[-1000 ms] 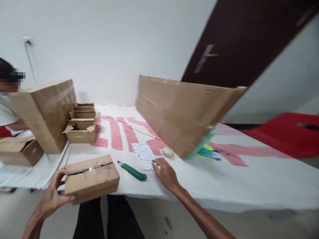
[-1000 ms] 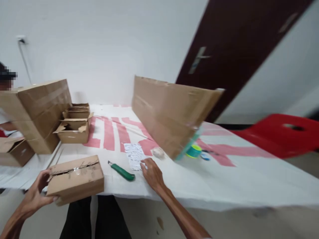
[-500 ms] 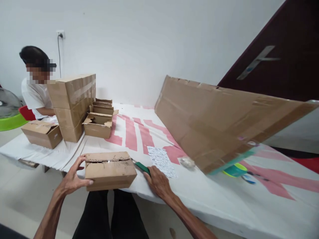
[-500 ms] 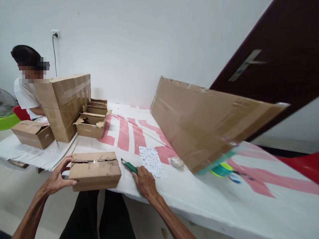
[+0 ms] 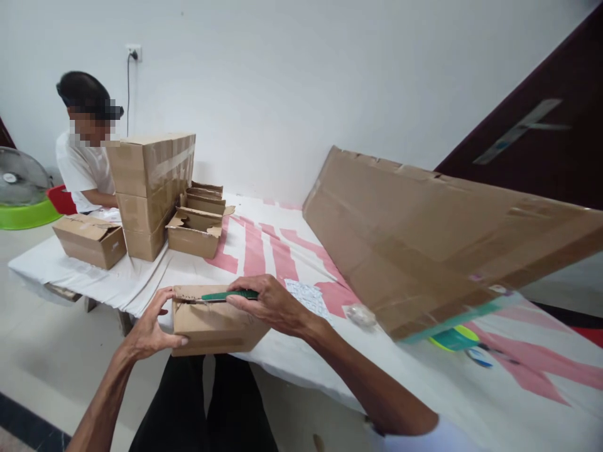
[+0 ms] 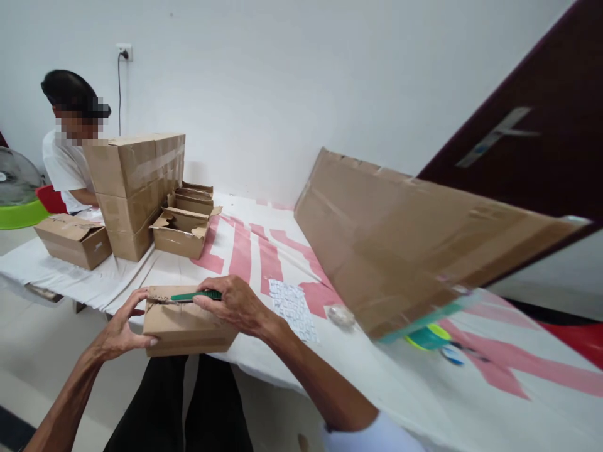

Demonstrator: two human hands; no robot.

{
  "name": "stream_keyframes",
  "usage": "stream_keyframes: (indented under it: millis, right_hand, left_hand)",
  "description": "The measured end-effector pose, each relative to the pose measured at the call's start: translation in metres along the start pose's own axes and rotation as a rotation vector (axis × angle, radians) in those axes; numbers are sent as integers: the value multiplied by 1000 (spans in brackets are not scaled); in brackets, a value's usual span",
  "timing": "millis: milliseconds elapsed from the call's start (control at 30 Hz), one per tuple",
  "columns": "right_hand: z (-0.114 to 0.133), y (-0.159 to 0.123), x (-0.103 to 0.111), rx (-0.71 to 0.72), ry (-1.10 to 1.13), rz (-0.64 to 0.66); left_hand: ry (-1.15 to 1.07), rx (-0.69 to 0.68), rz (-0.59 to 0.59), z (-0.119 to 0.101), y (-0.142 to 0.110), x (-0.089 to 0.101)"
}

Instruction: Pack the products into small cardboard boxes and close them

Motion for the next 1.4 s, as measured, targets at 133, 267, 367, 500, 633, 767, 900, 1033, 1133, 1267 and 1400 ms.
stream_keyframes:
  millis: [133,267,367,500,633,767,900,1033,1133,1267,1400]
  right_hand:
    - [1,20,-1,11,-142,56]
    - [16,39,-3,13,-311,152]
    - [29,56,-7,38,-451,200]
    - [24,63,5,107,-563,223]
    - [-8,23,55,-7,-570,168]
    - [-45,-48,90,-113,-331,-83]
    - [-100,-111,32,-289,-177,-432]
    - [-160,-145,-66,-488,-228,-485]
    - [-174,-143,-93,-464,-242,-542]
    - [-136,-114,-61,-288,-5,-673]
    - [-69,-88,-30,-8,169,-483]
  left_hand:
    - [-7,6,9,2,0,-1]
    - [-1,-3,1,2,2,-1]
    - [28,-4,-1,3,5,0]
    - [31,11,10,6,8,3]
    - [29,34,-11,10,9,5]
    - [44,16,9,8,10,5]
    - [49,6,38,0,10,8]
    - [53,31,71,-6,10,12]
    - [70,38,80,-8,12,15]
    - [102,36,111,-10,14,16]
    - [45,29,164,-5,11,21]
Point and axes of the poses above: each hand's wrist, its own y-axis towards the middle knuckle, its own x-axis out of the back of the hand, z = x × y, the point moved 1 cm from there along y, towards the middle knuckle, and after that the axes turned 1 degree about -x, right-handed, at the moved point
